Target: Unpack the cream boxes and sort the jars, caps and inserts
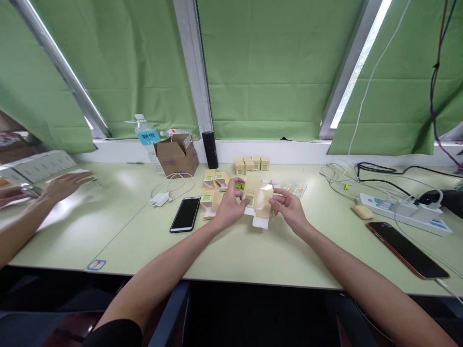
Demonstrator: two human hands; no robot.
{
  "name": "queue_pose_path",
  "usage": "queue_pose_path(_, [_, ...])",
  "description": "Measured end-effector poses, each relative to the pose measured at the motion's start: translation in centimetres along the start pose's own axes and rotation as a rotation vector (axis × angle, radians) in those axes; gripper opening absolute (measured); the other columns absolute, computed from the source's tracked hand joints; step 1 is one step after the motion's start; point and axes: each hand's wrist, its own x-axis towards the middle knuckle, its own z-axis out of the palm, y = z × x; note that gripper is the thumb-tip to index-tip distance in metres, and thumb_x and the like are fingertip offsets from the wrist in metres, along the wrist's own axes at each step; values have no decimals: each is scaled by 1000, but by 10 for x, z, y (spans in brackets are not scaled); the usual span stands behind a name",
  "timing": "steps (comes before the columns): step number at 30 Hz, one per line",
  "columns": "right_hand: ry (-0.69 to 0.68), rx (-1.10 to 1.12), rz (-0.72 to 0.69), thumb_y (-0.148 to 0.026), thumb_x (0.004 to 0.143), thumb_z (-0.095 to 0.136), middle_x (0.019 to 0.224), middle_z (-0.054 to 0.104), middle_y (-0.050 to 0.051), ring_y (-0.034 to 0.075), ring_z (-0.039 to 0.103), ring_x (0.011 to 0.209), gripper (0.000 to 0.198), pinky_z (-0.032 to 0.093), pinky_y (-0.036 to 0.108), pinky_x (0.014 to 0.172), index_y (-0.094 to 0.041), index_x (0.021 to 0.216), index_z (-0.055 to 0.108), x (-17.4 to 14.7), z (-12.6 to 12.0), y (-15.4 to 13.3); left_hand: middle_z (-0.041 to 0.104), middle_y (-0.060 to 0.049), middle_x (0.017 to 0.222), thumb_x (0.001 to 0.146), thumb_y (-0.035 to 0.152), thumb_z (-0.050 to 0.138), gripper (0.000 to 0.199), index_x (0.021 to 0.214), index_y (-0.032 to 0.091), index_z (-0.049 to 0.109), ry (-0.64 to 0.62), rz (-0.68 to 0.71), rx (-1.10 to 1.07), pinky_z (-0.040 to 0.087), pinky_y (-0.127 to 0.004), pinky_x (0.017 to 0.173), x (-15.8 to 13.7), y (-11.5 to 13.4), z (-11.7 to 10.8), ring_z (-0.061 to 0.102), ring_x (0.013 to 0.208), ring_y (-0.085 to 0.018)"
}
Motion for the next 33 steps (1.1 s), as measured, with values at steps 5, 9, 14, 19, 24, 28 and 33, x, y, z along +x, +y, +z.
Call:
queue_pose_path(5, [69, -72, -93, -60, 79, 77, 98, 79, 10, 22, 67, 84, 54, 50, 29, 55, -24, 118, 64, 2, -7, -4, 57, 7, 62, 81, 23, 60, 42, 121, 24, 46, -65, -185, 420, 44, -32, 70, 23, 3, -61, 62, 66, -21])
queue_pose_path(9, [88, -85, -108, -59, 81, 75, 93, 79, 8, 21, 64, 81, 48, 49, 30, 56, -24, 113, 64, 2, -8, -5, 66, 1, 72, 79, 23, 62, 35, 111, 25, 49, -69, -299, 693, 45, -36, 75, 30, -5, -95, 66, 75, -27])
queue_pose_path(14, [88, -132, -112, -59, 83, 72, 94, 79, 8, 20, 64, 77, 46, 47, 30, 56, -24, 112, 64, 1, -5, -4, 70, -2, 79, 85, 30, 58, 28, 111, 25, 47, -62, -333, 778, 44, -39, 83, 30, -17, -94, 68, 83, -29])
queue_pose_path(19, [79, -183, -131, -56, 86, 69, 95, 79, 8, 19, 63, 76, 42, 47, 31, 58, -24, 114, 64, 0, -7, -3, 71, -5, 80, 87, 29, 52, 29, 114, 21, 48, -106, -295, 888, 37, -45, 94, 30, -28, -75, 69, 86, -30])
queue_pose_path(24, [84, -201, -140, -54, 87, 68, 94, 78, 8, 22, 67, 85, 40, 48, 33, 62, -25, 115, 64, 0, -7, -2, 71, -11, 86, 88, 32, 52, 27, 111, 20, 54, -95, -248, 1032, 35, -45, 92, 29, -36, -73, 68, 94, -35])
queue_pose_path(28, [88, -214, -146, -53, 87, 68, 94, 79, 8, 22, 67, 84, 40, 47, 32, 61, -25, 115, 64, 1, -7, -1, 70, -13, 88, 90, 29, 50, 24, 111, 18, 57, 34, -175, 1059, 34, -46, 91, 28, -34, -78, 64, 101, -36])
queue_pose_path(33, [97, -230, -153, -53, 86, 67, 93, 78, 8, 22, 67, 82, 39, 45, 32, 59, -25, 112, 64, 2, -7, 0, 71, -13, 96, 88, 27, 58, 26, 112, 23, 66, -27, 34, 891, 32, -51, 95, 22, -34, -70, 52, 115, -38])
